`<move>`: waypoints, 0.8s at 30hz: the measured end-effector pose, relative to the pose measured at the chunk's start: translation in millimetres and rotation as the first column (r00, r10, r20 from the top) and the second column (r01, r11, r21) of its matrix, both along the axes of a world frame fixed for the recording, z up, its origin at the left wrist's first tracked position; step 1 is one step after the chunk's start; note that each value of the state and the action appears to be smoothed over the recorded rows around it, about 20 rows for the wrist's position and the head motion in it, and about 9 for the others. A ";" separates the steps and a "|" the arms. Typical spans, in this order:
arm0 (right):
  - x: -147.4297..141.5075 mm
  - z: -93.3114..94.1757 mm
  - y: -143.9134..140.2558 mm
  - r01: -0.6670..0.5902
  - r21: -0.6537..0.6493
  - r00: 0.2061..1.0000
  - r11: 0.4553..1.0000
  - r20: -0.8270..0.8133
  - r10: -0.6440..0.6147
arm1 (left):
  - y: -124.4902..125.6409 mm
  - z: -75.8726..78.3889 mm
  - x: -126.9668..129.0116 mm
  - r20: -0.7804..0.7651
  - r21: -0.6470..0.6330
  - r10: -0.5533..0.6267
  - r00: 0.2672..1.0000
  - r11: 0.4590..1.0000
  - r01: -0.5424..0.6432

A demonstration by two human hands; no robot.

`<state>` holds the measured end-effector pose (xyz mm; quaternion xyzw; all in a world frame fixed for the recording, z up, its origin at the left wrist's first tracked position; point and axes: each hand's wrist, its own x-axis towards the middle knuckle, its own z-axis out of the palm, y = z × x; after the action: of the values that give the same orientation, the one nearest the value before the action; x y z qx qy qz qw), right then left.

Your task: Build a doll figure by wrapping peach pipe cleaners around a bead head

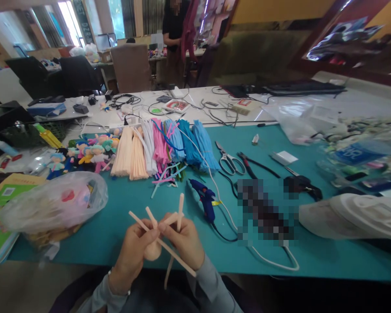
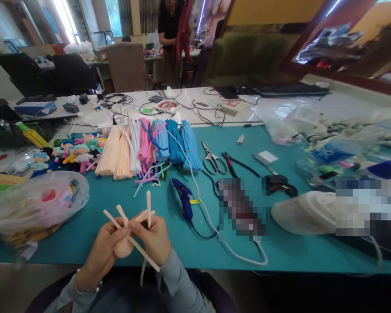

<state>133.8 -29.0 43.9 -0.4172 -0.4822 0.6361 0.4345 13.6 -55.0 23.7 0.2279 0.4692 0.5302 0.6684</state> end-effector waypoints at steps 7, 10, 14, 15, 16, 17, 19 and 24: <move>26.8 -17.3 -12.2 0.057 0.070 0.998 0.996 0.036 -0.060 | -0.5 1.8 -7.2 0.008 -0.107 0.051 0.999 0.993 -0.049; 39.3 -20.2 -18.8 0.105 0.061 0.993 0.993 0.037 -0.108 | -2.9 2.7 -11.6 0.010 -0.088 0.039 0.999 0.995 -0.038; 46.8 -13.1 -22.9 0.079 0.102 0.993 0.992 0.080 -0.087 | -6.8 4.7 -14.8 0.013 -0.050 -0.044 0.999 0.998 0.045; 47.0 -10.9 -23.3 0.071 0.121 0.992 0.990 0.099 -0.084 | -7.4 5.8 -14.8 0.017 -0.045 -0.058 0.998 0.997 0.058; 46.8 -9.2 -23.6 0.065 0.137 0.990 0.988 0.119 -0.081 | -7.7 6.9 -14.7 0.021 -0.043 -0.065 0.998 0.997 0.066; 46.1 -7.9 -23.7 0.054 0.153 0.987 0.987 0.140 -0.076 | -7.9 8.1 -14.4 0.027 -0.044 -0.068 0.997 0.997 0.069; 44.1 -6.7 -23.5 0.029 0.188 0.981 0.982 0.186 -0.064 | -7.9 10.3 -13.9 0.045 -0.046 -0.074 0.996 0.996 0.076; 42.5 -7.9 -23.4 0.038 0.317 0.957 0.948 0.260 -0.126 | -6.9 12.0 -16.5 0.113 -0.039 -0.102 0.988 0.993 0.107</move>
<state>176.4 -52.4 36.0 -0.4490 -0.6136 0.4694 0.4489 -2.9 -61.8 35.8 0.2072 0.4307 0.4955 0.7253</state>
